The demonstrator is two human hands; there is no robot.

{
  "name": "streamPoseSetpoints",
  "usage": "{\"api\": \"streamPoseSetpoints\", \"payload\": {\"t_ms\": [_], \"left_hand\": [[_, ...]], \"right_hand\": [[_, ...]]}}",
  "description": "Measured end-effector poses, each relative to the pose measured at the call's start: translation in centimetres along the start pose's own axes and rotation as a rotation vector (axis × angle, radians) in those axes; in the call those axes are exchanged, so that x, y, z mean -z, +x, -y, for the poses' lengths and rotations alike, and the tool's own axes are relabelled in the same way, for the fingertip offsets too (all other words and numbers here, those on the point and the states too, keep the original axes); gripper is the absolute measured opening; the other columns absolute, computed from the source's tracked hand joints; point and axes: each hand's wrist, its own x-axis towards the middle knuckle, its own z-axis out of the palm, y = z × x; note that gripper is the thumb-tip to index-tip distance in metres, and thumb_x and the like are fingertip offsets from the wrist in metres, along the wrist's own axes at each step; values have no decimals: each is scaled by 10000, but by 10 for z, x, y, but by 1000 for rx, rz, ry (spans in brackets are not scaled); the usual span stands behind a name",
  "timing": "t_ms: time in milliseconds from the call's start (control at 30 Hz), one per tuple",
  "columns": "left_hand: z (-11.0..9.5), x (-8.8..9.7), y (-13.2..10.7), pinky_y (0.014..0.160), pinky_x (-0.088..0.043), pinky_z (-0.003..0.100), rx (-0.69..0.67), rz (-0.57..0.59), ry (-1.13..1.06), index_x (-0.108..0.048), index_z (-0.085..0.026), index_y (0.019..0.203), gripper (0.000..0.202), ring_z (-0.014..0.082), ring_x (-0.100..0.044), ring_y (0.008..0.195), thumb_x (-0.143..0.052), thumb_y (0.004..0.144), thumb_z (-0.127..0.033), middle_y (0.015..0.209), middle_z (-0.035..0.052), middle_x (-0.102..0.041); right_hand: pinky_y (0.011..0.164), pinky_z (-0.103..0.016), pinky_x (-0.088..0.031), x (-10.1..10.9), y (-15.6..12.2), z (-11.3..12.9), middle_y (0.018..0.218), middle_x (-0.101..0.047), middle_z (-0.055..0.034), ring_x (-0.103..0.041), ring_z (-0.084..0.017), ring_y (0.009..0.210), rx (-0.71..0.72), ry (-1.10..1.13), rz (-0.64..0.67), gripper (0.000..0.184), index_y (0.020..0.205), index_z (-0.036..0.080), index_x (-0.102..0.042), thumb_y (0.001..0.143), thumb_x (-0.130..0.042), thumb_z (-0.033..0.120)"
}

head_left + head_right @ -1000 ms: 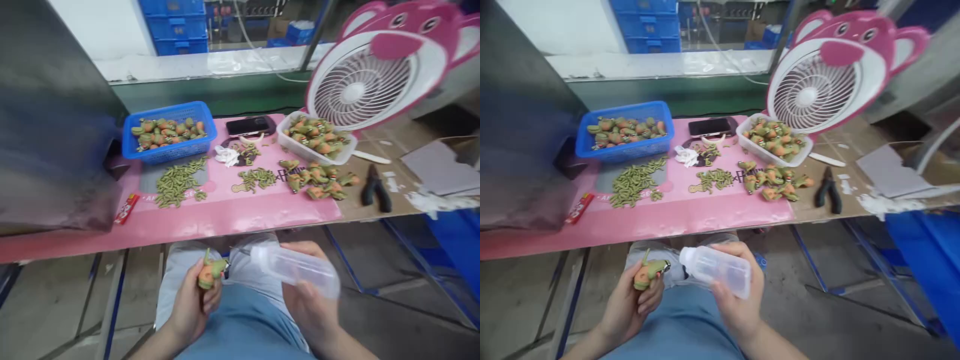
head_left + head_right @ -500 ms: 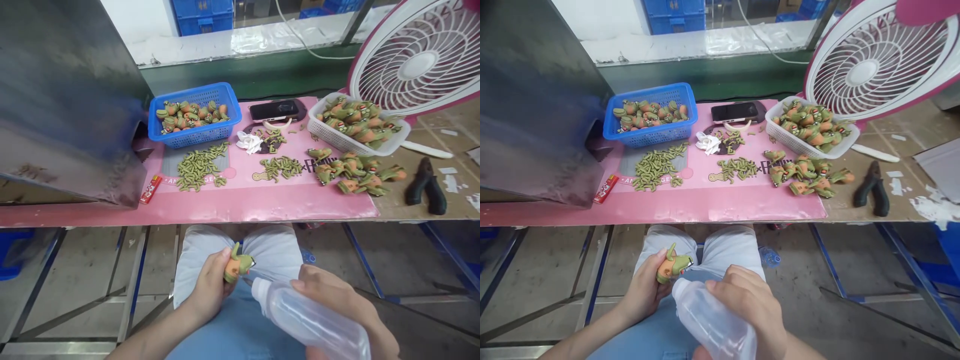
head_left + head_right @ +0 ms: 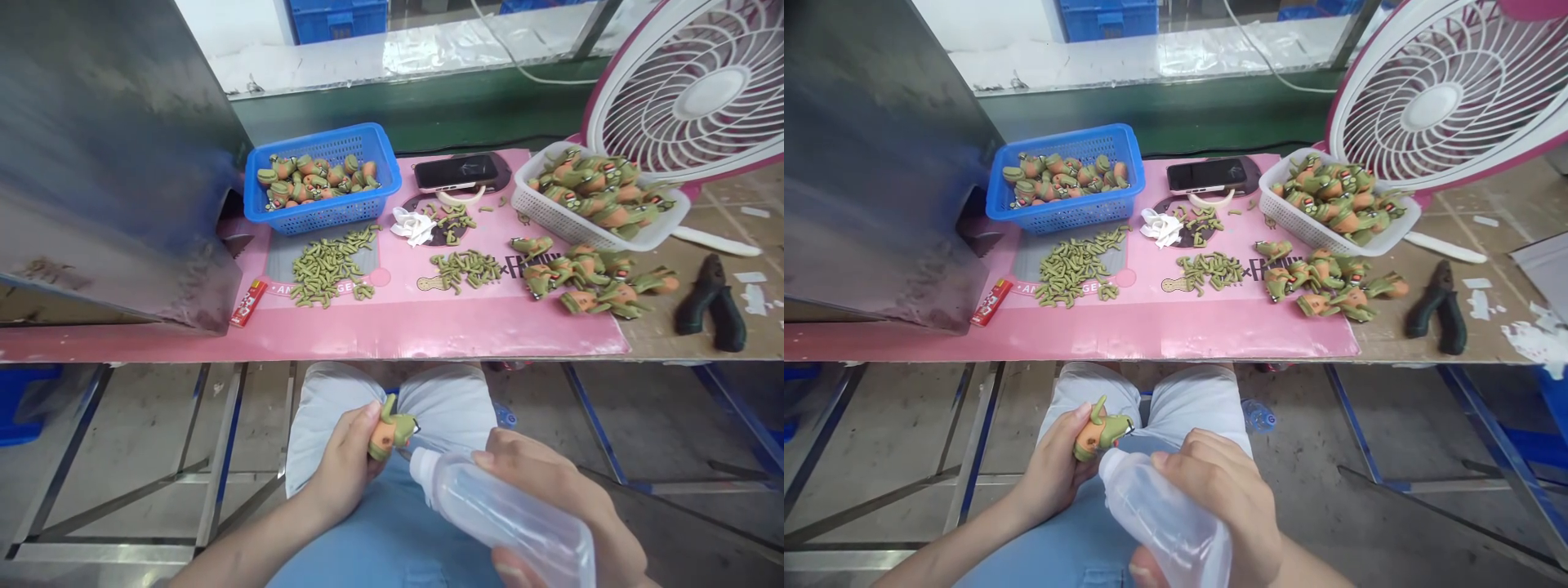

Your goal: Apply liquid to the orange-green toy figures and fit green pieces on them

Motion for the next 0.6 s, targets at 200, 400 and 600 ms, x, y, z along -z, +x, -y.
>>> {"api": "streamPoseSetpoints", "payload": {"t_ms": [200, 400, 600], "left_hand": [[1, 2, 1, 361, -128, 207, -2, -2, 29, -578, -119, 527, 530, 59, -203, 369, -501, 703, -613, 398, -62, -293], [1, 3, 0, 383, -148, 207, 18, -18, 42, -609, -112, 558, 520, 71, -251, 398, -496, 710, -596, 422, -46, -341], [-2, 1, 2, 353, -120, 203, -2, -15, 33, -575, -117, 531, 504, 56, -186, 362, -501, 710, -582, 384, -69, -284]], "right_hand": [[345, -285, -355, 0, 0, 0, 524, -463, -15, -462, -167, 397, 11, -32, 4, 259, 1062, 128, -498, 864, -444, 286], [349, -281, -365, 2, 1, 1, 536, -469, -23, -468, -164, 405, -1, -29, 25, 227, 1025, 104, -494, 874, -430, 261], [339, -276, -356, -3, 2, -1, 532, -465, -28, -437, -149, 386, 42, -58, 19, 200, 989, 85, -478, 890, -416, 248]]}}
